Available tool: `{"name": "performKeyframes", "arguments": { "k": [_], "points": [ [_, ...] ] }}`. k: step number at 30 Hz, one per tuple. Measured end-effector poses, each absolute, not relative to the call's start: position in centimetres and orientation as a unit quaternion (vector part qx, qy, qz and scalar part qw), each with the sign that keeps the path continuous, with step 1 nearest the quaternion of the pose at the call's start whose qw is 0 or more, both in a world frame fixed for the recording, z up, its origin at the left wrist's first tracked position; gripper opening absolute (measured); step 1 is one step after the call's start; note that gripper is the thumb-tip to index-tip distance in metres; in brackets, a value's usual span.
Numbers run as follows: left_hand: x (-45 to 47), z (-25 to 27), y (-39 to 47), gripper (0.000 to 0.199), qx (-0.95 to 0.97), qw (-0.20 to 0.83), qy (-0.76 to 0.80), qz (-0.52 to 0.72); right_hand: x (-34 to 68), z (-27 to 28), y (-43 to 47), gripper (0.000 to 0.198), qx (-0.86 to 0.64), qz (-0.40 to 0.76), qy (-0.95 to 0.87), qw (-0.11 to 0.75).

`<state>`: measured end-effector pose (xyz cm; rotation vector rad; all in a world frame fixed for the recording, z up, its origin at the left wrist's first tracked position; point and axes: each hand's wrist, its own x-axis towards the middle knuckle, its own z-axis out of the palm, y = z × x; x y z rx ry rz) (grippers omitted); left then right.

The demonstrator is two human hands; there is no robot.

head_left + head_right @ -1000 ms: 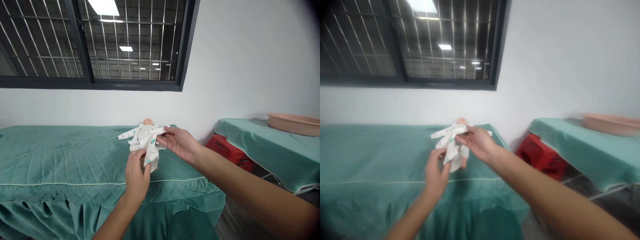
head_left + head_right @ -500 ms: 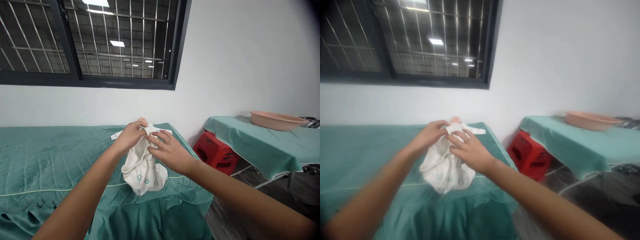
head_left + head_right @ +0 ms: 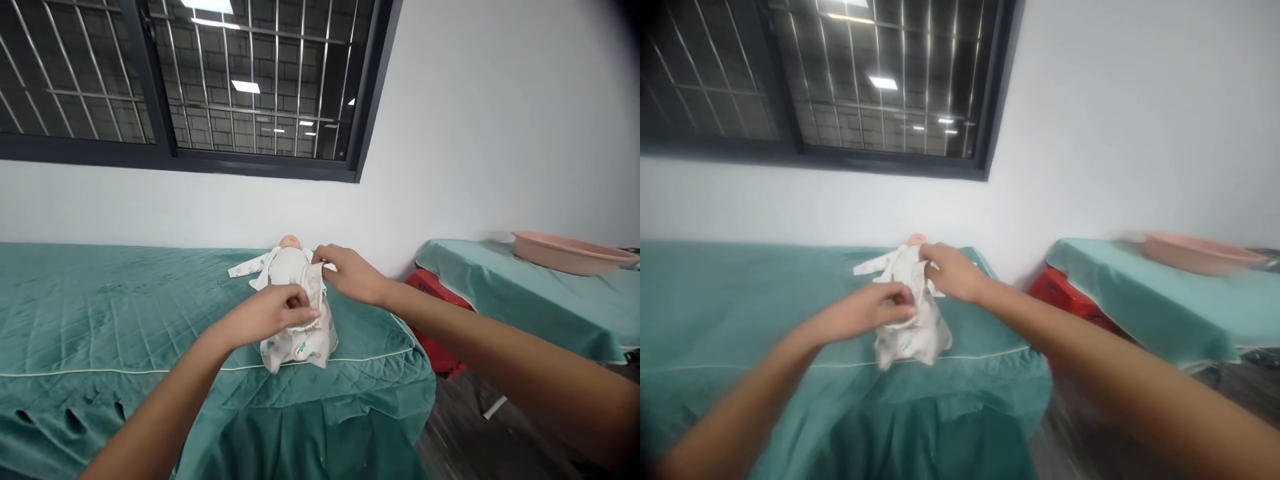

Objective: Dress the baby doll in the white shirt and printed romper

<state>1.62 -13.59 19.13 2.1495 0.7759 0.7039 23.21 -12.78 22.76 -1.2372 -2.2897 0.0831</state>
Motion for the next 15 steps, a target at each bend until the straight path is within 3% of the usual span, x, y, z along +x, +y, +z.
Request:
{"name": "performKeyframes", "arguments": {
  "k": [4, 8, 10, 12, 15],
  "points": [
    [1.5, 18.3, -13.4, 0.021, 0.884, 0.315, 0.250, 0.241, 23.9, 22.6, -11.9, 0.010, -0.496, 0.136, -0.791, 0.332],
    [2.2, 17.6, -13.2, 0.025, 0.912, 0.195, 0.257, 0.255, 24.3, 22.8, -11.2, 0.005, -0.511, 0.220, -0.731, 0.394],
    [2.8, 17.3, -12.9, 0.018, 0.910, 0.145, 0.272, 0.277, 24.7, 23.1, -11.0, 0.008, -0.509, 0.247, -0.721, 0.400],
    [3.0, 17.5, -12.5, 0.014, 0.887, 0.155, 0.295, 0.319, 24.9, 23.3, -11.0, 0.012, -0.502, 0.242, -0.729, 0.397],
    [2.9, 18.9, -11.7, 0.019, 0.817, 0.250, 0.334, 0.399, 24.8, 23.8, -11.7, 0.026, -0.471, 0.229, -0.760, 0.384]
  ]
}}
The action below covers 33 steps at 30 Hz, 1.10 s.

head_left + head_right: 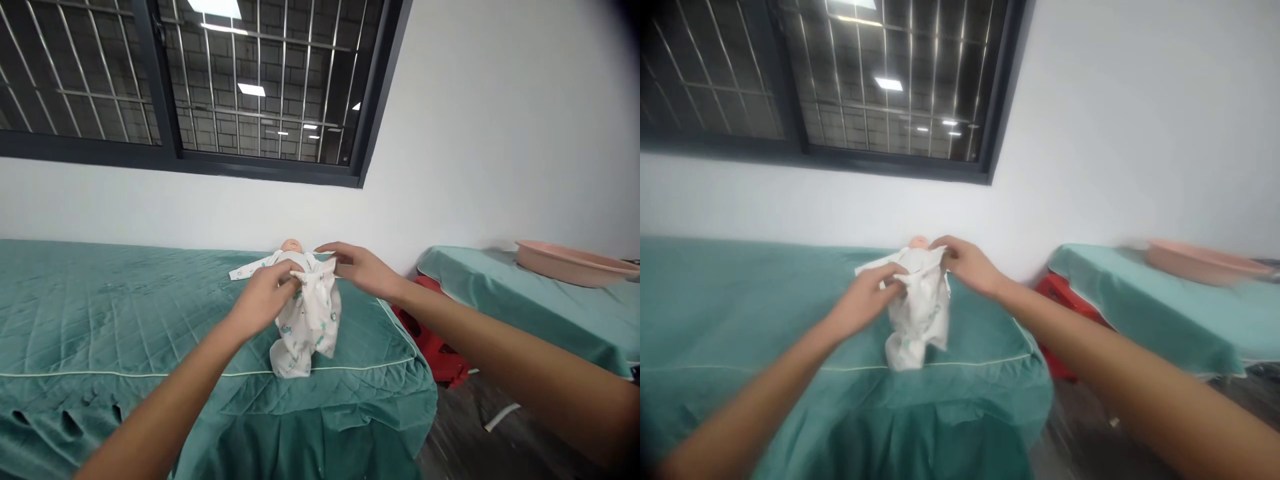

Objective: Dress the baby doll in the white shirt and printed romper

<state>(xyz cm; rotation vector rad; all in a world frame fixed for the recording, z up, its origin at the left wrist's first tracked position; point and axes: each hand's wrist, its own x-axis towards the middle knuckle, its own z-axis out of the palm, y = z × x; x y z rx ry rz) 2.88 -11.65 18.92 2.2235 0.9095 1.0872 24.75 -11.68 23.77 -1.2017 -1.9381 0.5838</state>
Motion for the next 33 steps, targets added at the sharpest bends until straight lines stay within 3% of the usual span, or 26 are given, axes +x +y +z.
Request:
{"name": "performKeyframes", "arguments": {
  "k": [3, 10, 18, 23, 27, 30, 33],
  "points": [
    [2.6, 21.4, -11.0, 0.022, 0.778, 0.288, 0.340, 0.443, 23.6, 24.7, -12.8, 0.040, -0.414, 0.276, -0.803, 0.327],
    [1.1, 27.1, -11.2, 0.017, 0.751, 0.299, 0.374, 0.454, 22.0, 28.5, -13.4, 0.037, -0.387, 0.350, -0.825, 0.216],
    [-3.0, 29.5, -9.8, 0.016, 0.688, 0.457, 0.323, 0.462, 22.9, 30.1, -10.6, 0.028, -0.353, 0.323, -0.803, 0.355],
    [-2.8, 27.0, -7.4, 0.023, 0.633, 0.544, 0.253, 0.489, 23.5, 29.0, -8.4, 0.027, -0.356, 0.352, -0.802, 0.326],
    [-0.9, 25.0, -6.7, 0.027, 0.624, 0.545, 0.254, 0.498, 21.8, 27.3, -8.5, 0.041, -0.307, 0.417, -0.801, 0.300],
    [0.4, 23.9, -6.4, 0.029, 0.609, 0.568, 0.248, 0.496, 20.7, 26.0, -8.8, 0.030, -0.341, 0.402, -0.809, 0.260],
    [1.1, 22.5, -6.0, 0.028, 0.583, 0.607, 0.241, 0.484, 20.7, 25.0, -8.3, 0.026, -0.370, 0.372, -0.787, 0.324]
  ]
}}
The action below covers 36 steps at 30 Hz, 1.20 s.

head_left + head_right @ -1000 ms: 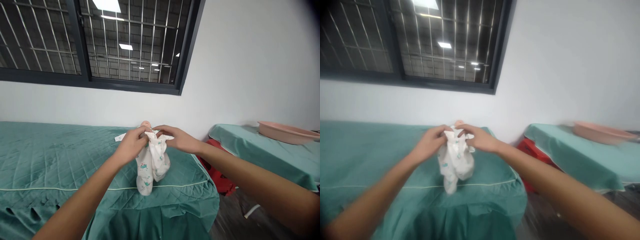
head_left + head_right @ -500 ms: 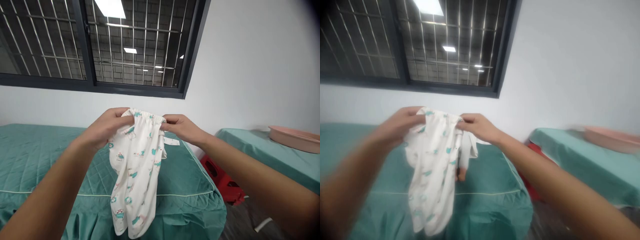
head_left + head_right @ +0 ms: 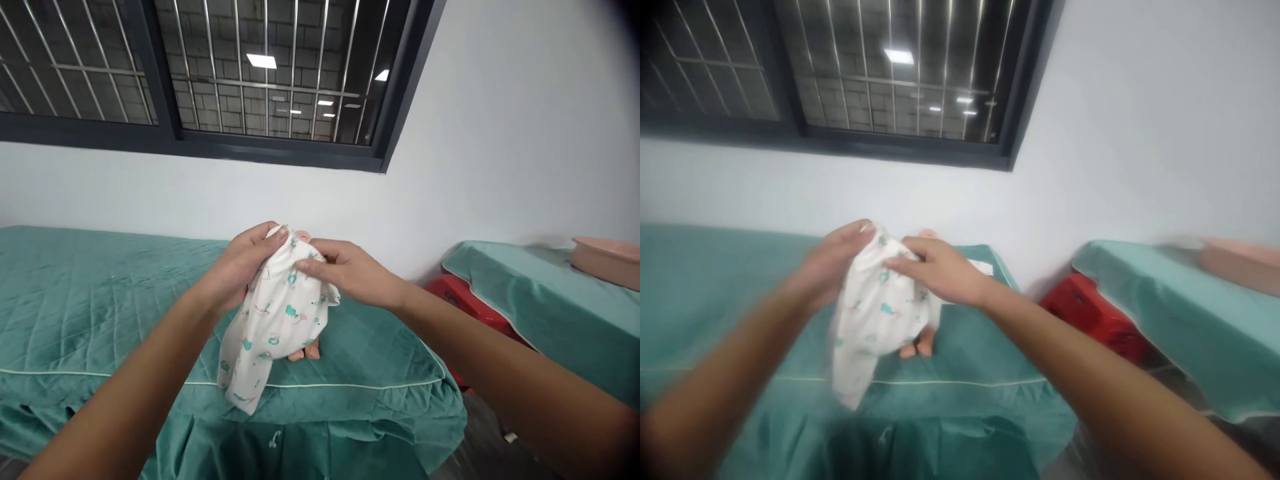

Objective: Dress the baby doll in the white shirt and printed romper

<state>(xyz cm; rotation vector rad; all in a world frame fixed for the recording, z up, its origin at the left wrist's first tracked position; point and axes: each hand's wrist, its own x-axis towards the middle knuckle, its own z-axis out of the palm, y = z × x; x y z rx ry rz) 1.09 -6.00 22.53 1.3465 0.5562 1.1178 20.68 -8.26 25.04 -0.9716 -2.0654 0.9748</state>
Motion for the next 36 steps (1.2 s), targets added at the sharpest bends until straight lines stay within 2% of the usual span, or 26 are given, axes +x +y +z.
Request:
{"name": "performKeyframes", "arguments": {
  "k": [4, 7, 9, 12, 15, 17, 19, 22, 24, 27, 29, 34, 36],
  "points": [
    [1.2, 20.7, -5.3, 0.033, 0.628, 0.636, 0.221, 0.391, 21.7, 24.0, -6.7, 0.017, -0.387, 0.378, -0.709, 0.452],
    [1.0, 19.8, -4.9, 0.034, 0.707, 0.619, 0.219, 0.262, 22.5, 23.1, -5.7, 0.012, -0.410, 0.399, -0.662, 0.484],
    [0.8, 19.4, -4.6, 0.034, 0.717, 0.607, 0.233, 0.250, 22.9, 22.5, -5.4, 0.015, -0.421, 0.407, -0.652, 0.481],
    [0.6, 18.6, -4.2, 0.037, 0.651, 0.627, 0.240, 0.353, 23.5, 21.5, -5.3, 0.022, -0.417, 0.432, -0.682, 0.418],
    [0.8, 17.8, -3.9, 0.040, 0.571, 0.647, 0.248, 0.441, 23.7, 20.5, -5.3, 0.029, -0.399, 0.475, -0.736, 0.273],
    [1.3, 17.2, -3.8, 0.042, 0.536, 0.657, 0.258, 0.463, 23.5, 19.9, -5.2, 0.032, -0.398, 0.487, -0.745, 0.223],
    [1.9, 16.6, -3.8, 0.044, 0.506, 0.674, 0.261, 0.471, 23.1, 19.2, -5.1, 0.032, -0.402, 0.484, -0.732, 0.262],
    [2.5, 15.6, -4.0, 0.046, 0.486, 0.703, 0.260, 0.451, 22.4, 18.5, -4.7, 0.032, -0.392, 0.486, -0.672, 0.398],
    [2.6, 15.2, -4.3, 0.047, 0.516, 0.713, 0.266, 0.394, 22.1, 18.2, -4.5, 0.032, -0.372, 0.514, -0.617, 0.466],
    [2.5, 15.1, -4.7, 0.045, 0.609, 0.697, 0.258, 0.279, 22.1, 17.8, -4.2, 0.034, -0.348, 0.562, -0.559, 0.500],
    [2.5, 15.0, -4.8, 0.044, 0.646, 0.678, 0.249, 0.247, 22.3, 17.3, -4.3, 0.037, -0.352, 0.583, -0.550, 0.484],
    [3.3, 14.1, -4.6, 0.045, 0.578, 0.676, 0.274, 0.365, 23.3, 15.2, -5.3, 0.048, -0.366, 0.609, -0.604, 0.363],
    [3.6, 13.4, -4.6, 0.048, 0.557, 0.691, 0.280, 0.366, 23.4, 14.1, -5.9, 0.049, -0.380, 0.599, -0.629, 0.317]
  ]
}}
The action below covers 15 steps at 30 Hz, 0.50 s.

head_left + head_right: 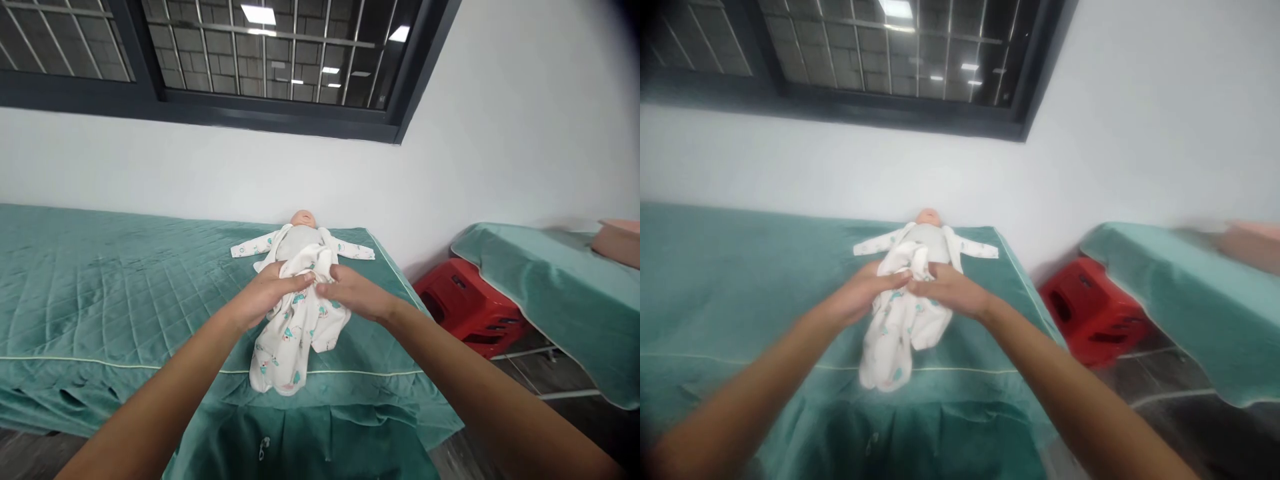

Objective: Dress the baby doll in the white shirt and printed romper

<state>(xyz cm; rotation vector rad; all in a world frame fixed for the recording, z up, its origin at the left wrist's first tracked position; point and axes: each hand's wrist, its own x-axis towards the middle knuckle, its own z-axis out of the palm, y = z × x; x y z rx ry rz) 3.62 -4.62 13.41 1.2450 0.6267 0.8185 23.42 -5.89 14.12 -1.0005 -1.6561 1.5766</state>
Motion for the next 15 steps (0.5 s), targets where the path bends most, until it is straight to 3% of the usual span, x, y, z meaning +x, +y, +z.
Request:
{"name": "performKeyframes", "arguments": {
  "k": [4, 11, 15],
  "points": [
    [4.1, 12.2, -4.8, 0.047, 0.536, 0.711, 0.286, 0.355, 23.1, 12.4, -6.7, 0.042, -0.419, 0.587, -0.627, 0.297],
    [3.3, 11.5, -4.8, 0.050, 0.588, 0.724, 0.268, 0.243, 22.6, 12.0, -6.0, 0.044, -0.393, 0.635, -0.453, 0.486],
    [2.9, 11.1, -4.7, 0.052, 0.600, 0.721, 0.264, 0.226, 23.4, 11.6, -6.4, 0.045, -0.408, 0.651, -0.462, 0.442]
  ]
}}
